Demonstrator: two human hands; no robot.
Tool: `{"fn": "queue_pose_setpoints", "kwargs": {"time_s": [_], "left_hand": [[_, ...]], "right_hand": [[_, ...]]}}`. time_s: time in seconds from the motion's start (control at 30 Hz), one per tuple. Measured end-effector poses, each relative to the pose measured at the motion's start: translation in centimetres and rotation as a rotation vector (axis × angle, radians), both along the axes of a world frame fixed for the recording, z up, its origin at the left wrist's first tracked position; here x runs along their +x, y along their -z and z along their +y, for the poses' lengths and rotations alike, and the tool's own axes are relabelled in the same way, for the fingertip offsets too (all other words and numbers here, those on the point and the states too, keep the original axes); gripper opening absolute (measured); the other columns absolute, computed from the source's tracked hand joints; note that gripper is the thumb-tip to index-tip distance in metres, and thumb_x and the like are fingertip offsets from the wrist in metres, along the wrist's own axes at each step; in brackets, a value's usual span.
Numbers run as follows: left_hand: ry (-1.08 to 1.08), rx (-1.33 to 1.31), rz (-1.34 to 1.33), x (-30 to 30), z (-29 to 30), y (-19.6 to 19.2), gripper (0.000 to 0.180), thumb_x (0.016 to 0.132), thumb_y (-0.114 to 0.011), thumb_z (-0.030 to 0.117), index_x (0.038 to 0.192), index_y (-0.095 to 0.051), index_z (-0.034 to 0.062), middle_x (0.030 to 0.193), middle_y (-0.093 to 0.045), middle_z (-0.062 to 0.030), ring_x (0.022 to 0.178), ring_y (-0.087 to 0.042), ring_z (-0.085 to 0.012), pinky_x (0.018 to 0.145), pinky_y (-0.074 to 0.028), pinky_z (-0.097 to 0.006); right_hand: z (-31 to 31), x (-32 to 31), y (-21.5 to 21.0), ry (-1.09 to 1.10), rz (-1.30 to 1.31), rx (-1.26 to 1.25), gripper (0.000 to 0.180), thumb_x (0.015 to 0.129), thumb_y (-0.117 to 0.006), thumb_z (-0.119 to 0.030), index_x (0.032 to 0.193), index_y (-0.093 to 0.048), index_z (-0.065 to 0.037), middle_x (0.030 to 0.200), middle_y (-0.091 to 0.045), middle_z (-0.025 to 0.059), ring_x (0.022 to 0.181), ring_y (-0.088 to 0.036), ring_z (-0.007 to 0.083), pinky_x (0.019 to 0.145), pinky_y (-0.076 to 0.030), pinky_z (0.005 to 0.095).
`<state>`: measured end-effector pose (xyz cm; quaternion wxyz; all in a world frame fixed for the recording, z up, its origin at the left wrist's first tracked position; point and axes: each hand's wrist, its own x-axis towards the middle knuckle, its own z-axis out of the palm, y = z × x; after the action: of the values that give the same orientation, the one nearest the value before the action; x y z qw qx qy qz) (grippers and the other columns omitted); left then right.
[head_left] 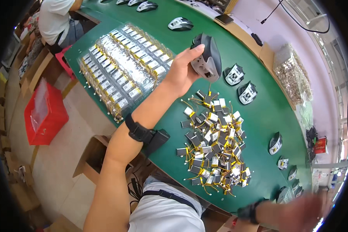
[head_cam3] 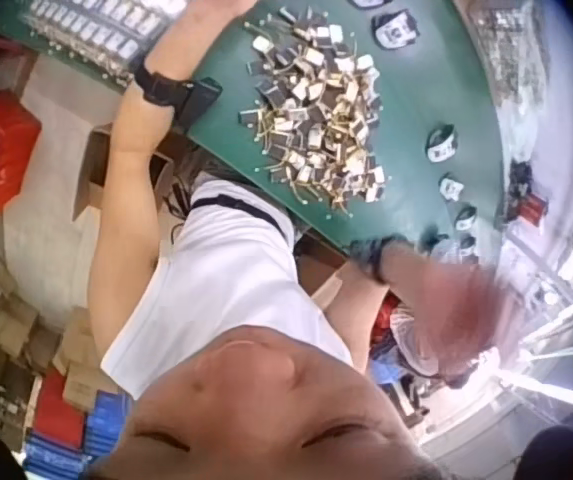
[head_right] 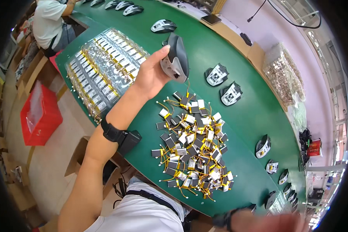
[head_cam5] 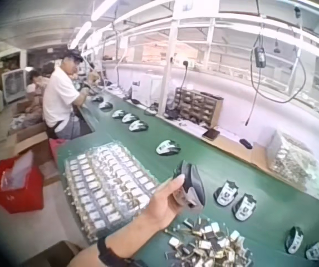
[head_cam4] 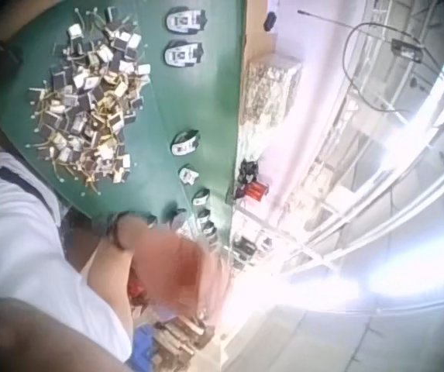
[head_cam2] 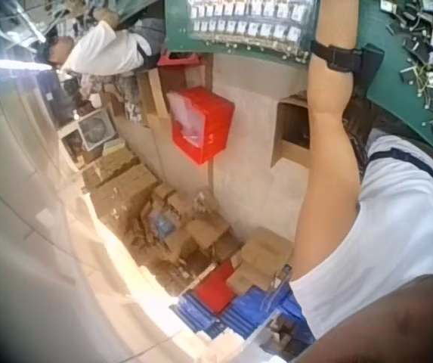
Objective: The person assembles electronic devices by inserting small battery packs into the internal compartments of black and white plastic casings. They pick up a casing, insert a battery, and place the unit on the table, repeating this process for multiple units.
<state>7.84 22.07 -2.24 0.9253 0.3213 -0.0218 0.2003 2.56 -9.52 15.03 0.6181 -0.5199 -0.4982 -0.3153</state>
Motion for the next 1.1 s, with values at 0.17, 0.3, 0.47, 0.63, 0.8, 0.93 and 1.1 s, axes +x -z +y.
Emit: {"fn": "queue_pose_setpoints", "kwargs": {"time_s": [0.17,0.3,0.47,0.63,0.8,0.93,1.1], "left_hand": [[-0.103,0.035,0.089,-1.2,0.8,0.7,0.033,0.093,-0.065,0.031,0.115,-0.062,0.0067,0.104,-0.068,-0.0046,0.091,-0.067,-0.0157,0.084,-0.054,-0.033],[-0.152,-0.108,0.176,-1.2,0.6,0.6,0.031,0.093,-0.064,0.033,0.114,-0.062,0.0103,0.104,-0.068,-0.0034,0.095,-0.065,-0.0157,0.085,-0.053,-0.034],[-0.139,-0.191,0.232,-0.8,1.0,1.2,0.030,0.093,-0.064,0.036,0.113,-0.062,0.0133,0.106,-0.067,-0.0025,0.099,-0.064,-0.0168,0.087,-0.051,-0.037],[-0.136,-0.173,0.237,-0.6,1.7,1.5,0.030,0.093,-0.064,0.036,0.113,-0.062,0.0136,0.105,-0.067,-0.0027,0.093,-0.065,-0.0171,0.082,-0.054,-0.039],[-0.003,-0.136,0.173,-0.9,0.5,0.6,0.048,0.096,-0.053,0.035,0.131,-0.052,0.0020,0.124,-0.061,-0.0193,0.117,-0.060,-0.0386,0.098,-0.050,-0.049],[0.223,-0.035,0.034,-3.1,-4.3,-3.1,0.054,0.094,-0.052,0.033,0.137,-0.047,0.0013,0.133,-0.055,-0.0242,0.120,-0.056,-0.0439,0.102,-0.047,-0.052],[0.418,0.061,0.056,-3.6,-9.8,-4.9,0.058,0.095,-0.048,0.038,0.138,-0.044,-0.0005,0.133,-0.054,-0.0259,0.115,-0.060,-0.0417,0.094,-0.054,-0.050]], "right_hand": [[13.5,12.7,10.1,0.124,0.532,-0.946,0.017,0.087,-0.068,-0.014,0.094,-0.069,0.001,0.082,-0.070,0.0071,0.077,-0.066,0.0143,0.073,-0.052,0.0278],[17.5,16.2,17.2,0.323,0.373,-1.216,0.031,0.075,-0.077,-0.029,0.090,-0.068,-0.002,0.086,-0.073,0.0124,0.079,-0.070,0.0317,0.076,-0.056,0.0398],[19.0,16.4,18.9,0.310,0.375,-1.202,0.021,0.075,-0.077,-0.021,0.083,-0.068,-0.003,0.079,-0.072,0.0133,0.076,-0.069,0.0321,0.074,-0.055,0.0421],[18.5,16.3,18.7,0.212,0.486,-1.018,0.015,0.078,-0.073,-0.014,0.087,-0.072,-0.002,0.077,-0.072,0.0143,0.075,-0.071,0.0262,0.073,-0.056,0.0360],[13.8,13.6,15.1,-0.018,0.704,-0.751,0.017,0.082,-0.070,-0.013,0.093,-0.071,0.000,0.081,-0.072,0.0071,0.077,-0.068,0.0143,0.077,-0.053,0.0295],[8.1,9.2,13.2,-0.290,0.961,-0.542,0.019,0.091,-0.067,-0.014,0.099,-0.064,0.003,0.091,-0.069,0.0048,0.085,-0.064,0.0100,0.080,-0.051,0.0276],[1.3,5.1,10.8,-0.475,1.218,-0.381,0.013,0.093,-0.065,-0.008,0.098,-0.061,0.004,0.086,-0.064,0.0027,0.079,-0.060,0.0078,0.072,-0.049,0.0238]]}}
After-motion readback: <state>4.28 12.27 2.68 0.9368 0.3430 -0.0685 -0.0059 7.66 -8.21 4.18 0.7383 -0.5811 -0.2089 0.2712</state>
